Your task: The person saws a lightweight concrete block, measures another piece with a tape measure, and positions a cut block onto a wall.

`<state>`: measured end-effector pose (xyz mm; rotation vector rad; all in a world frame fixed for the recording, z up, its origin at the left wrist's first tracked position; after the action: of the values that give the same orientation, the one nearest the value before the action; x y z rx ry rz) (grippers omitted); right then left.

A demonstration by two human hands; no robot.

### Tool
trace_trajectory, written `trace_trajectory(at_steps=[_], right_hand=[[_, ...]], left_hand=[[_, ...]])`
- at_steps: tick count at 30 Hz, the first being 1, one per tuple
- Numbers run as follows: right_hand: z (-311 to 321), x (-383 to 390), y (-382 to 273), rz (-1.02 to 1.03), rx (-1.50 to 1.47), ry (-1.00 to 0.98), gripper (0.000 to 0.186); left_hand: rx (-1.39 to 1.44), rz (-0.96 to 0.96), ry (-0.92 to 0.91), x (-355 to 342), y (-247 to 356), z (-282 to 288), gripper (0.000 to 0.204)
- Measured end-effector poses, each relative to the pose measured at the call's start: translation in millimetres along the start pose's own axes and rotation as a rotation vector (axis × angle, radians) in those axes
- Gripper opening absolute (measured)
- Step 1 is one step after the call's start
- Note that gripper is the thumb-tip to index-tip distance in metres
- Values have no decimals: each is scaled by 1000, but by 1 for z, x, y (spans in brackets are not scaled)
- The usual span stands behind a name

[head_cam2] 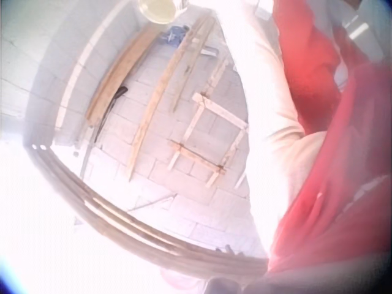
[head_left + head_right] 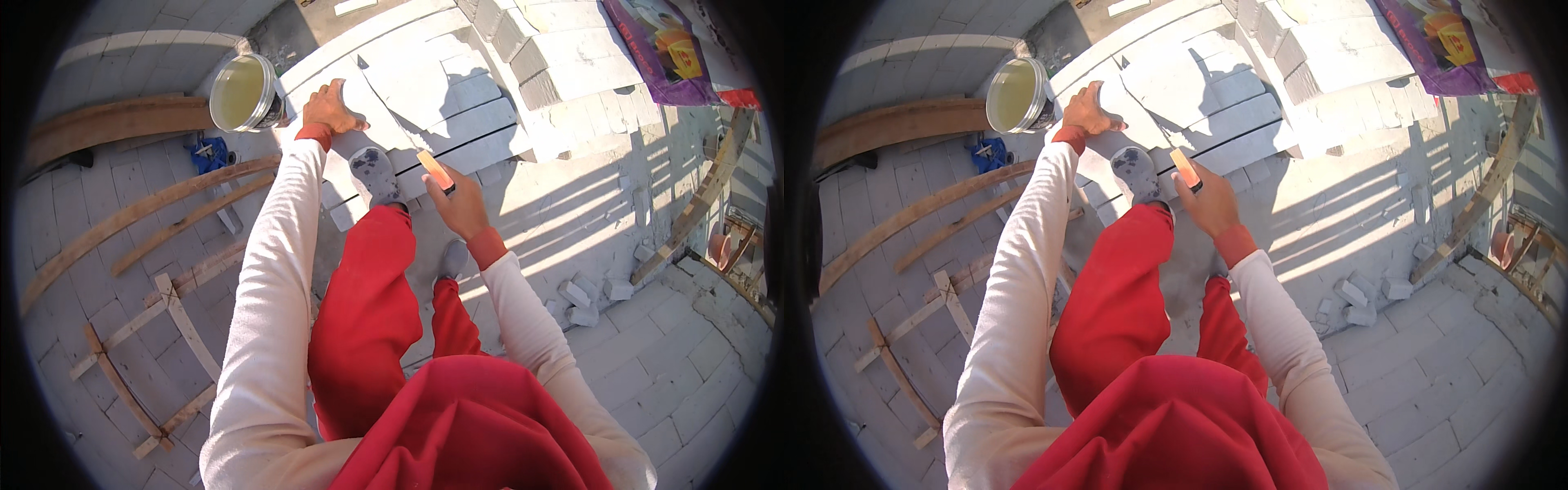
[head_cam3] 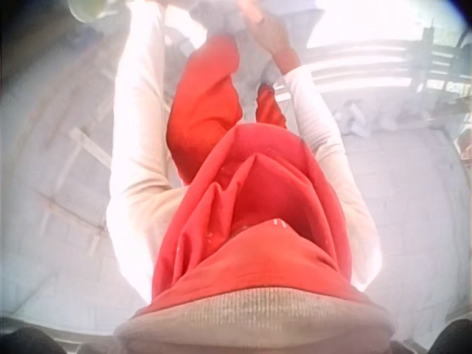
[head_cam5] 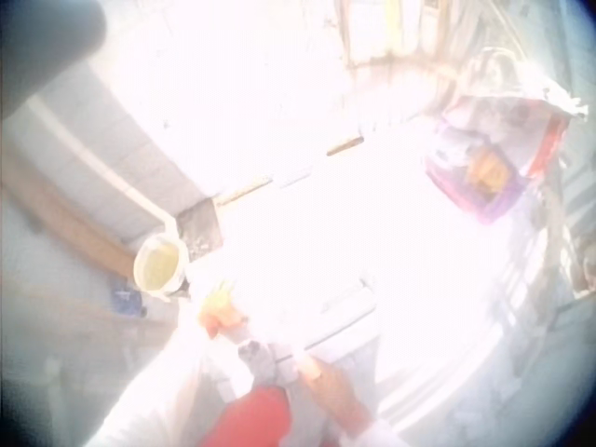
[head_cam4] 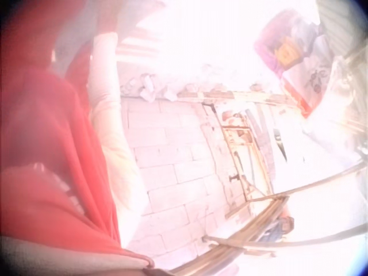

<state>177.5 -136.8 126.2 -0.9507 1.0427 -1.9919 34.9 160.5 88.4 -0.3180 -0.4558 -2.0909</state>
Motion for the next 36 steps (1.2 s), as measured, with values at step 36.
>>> trace_trajectory(at_steps=[36], right_hand=[[197, 238, 9, -536, -236, 197, 31]], left_hand=[[1202, 737, 646, 55, -148, -35, 101]])
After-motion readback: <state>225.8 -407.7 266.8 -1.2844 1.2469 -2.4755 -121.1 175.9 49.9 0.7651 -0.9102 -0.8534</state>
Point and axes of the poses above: each hand's wrist, its own x-axis away from the middle knuckle, its own z-axis out of the back of the hand, y = z × x, the point moved 8 cm from there along -x, towards the middle knuckle, and after that the axes turned 6 degrees about -z, right-handed, at the moved point
